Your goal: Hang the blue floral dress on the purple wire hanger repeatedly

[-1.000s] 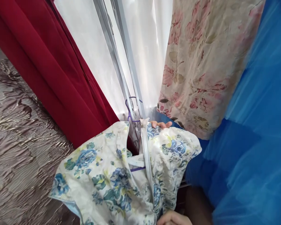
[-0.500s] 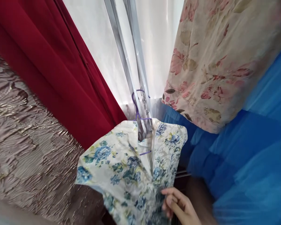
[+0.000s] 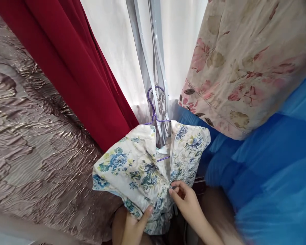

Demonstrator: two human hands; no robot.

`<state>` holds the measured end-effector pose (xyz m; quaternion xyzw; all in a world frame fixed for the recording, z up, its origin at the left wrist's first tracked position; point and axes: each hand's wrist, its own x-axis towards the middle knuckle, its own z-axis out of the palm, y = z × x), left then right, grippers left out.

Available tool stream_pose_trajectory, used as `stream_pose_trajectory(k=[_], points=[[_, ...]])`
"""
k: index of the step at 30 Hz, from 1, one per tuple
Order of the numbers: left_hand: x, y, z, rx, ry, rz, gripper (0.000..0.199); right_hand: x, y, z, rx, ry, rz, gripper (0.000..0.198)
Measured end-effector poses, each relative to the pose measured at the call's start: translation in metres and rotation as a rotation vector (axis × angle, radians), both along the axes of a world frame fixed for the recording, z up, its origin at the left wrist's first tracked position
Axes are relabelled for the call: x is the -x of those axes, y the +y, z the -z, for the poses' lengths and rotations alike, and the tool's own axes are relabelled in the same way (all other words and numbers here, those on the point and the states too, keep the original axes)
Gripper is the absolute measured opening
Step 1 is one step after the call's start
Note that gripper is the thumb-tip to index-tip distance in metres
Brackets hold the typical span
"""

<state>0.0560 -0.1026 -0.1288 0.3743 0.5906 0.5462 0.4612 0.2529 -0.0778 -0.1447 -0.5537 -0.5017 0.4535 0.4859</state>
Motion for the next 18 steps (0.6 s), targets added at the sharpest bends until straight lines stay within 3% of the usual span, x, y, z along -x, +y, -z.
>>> stream_pose_trajectory(k=[9,18], points=[[0.001,-0.020,0.035,0.099,-0.202,0.106,0.074,0.012,-0.013,-0.010,-0.025,-0.028,-0.040,0.020],[-0.003,-0.035,0.026,0.106,-0.244,0.065,0.075,0.024,-0.031,-0.009,-0.086,0.132,-0.065,0.012]])
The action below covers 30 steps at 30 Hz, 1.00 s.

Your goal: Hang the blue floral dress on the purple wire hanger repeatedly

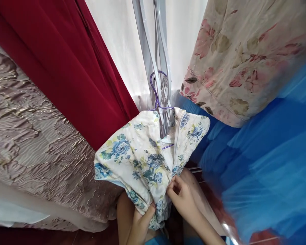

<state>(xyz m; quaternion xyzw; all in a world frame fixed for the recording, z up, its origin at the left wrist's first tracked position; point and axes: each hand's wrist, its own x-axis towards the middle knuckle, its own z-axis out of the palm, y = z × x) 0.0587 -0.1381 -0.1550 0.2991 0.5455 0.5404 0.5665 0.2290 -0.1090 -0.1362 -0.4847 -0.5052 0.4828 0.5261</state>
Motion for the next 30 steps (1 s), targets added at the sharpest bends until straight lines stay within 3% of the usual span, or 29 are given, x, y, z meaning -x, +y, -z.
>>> stream_pose_trajectory(k=[8,13,17,22,26,30], points=[[-0.017,-0.012,-0.020,0.053,-0.085,0.068,0.077,-0.006,-0.010,-0.011,-0.038,0.024,-0.043,0.019],[-0.028,-0.020,-0.020,0.044,-0.096,0.165,0.073,-0.014,-0.016,-0.014,-0.064,0.048,-0.009,0.019],[-0.038,-0.026,-0.024,0.077,-0.136,0.140,0.073,-0.023,-0.019,-0.009,-0.063,0.107,-0.031,0.022],[-0.042,-0.031,-0.028,0.032,-0.205,0.137,0.074,-0.028,-0.020,-0.011,-0.124,-0.081,-0.047,0.021],[-0.029,-0.030,-0.024,0.023,-0.122,0.068,0.076,-0.027,-0.021,-0.012,-0.147,-0.160,-0.068,0.020],[0.003,-0.016,-0.025,-0.104,0.191,-0.126,0.072,-0.034,-0.021,-0.012,-0.129,-0.210,-0.144,0.016]])
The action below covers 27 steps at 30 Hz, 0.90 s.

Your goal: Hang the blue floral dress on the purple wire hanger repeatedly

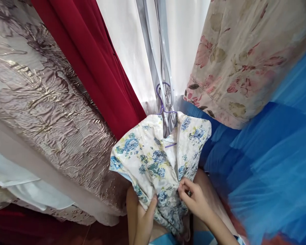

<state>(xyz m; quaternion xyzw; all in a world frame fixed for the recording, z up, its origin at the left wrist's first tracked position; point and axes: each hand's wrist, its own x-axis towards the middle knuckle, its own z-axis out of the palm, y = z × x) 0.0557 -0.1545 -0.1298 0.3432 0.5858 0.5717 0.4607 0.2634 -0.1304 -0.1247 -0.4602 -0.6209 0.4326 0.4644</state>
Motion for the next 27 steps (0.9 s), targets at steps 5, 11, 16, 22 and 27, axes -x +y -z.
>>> stream_pose_trajectory(k=[5,11,16,22,27], points=[[0.028,0.024,0.014,-0.036,0.175,-0.085,0.063,-0.015,0.000,-0.004,0.012,-0.080,-0.091,0.010],[-0.018,0.007,0.018,-0.580,0.582,-0.437,0.038,-0.014,-0.006,-0.001,0.071,-0.065,-0.012,0.016],[-0.061,-0.006,0.013,-0.518,0.651,0.146,0.018,-0.007,-0.014,-0.017,-0.027,-0.185,-0.086,0.011],[-0.068,-0.003,0.011,-0.526,0.569,0.138,0.009,-0.013,-0.019,-0.042,-0.235,-0.383,-0.151,0.009],[-0.067,-0.008,0.000,-0.563,0.599,0.192,0.016,-0.027,-0.005,-0.059,-0.372,-0.467,-0.201,0.011]])
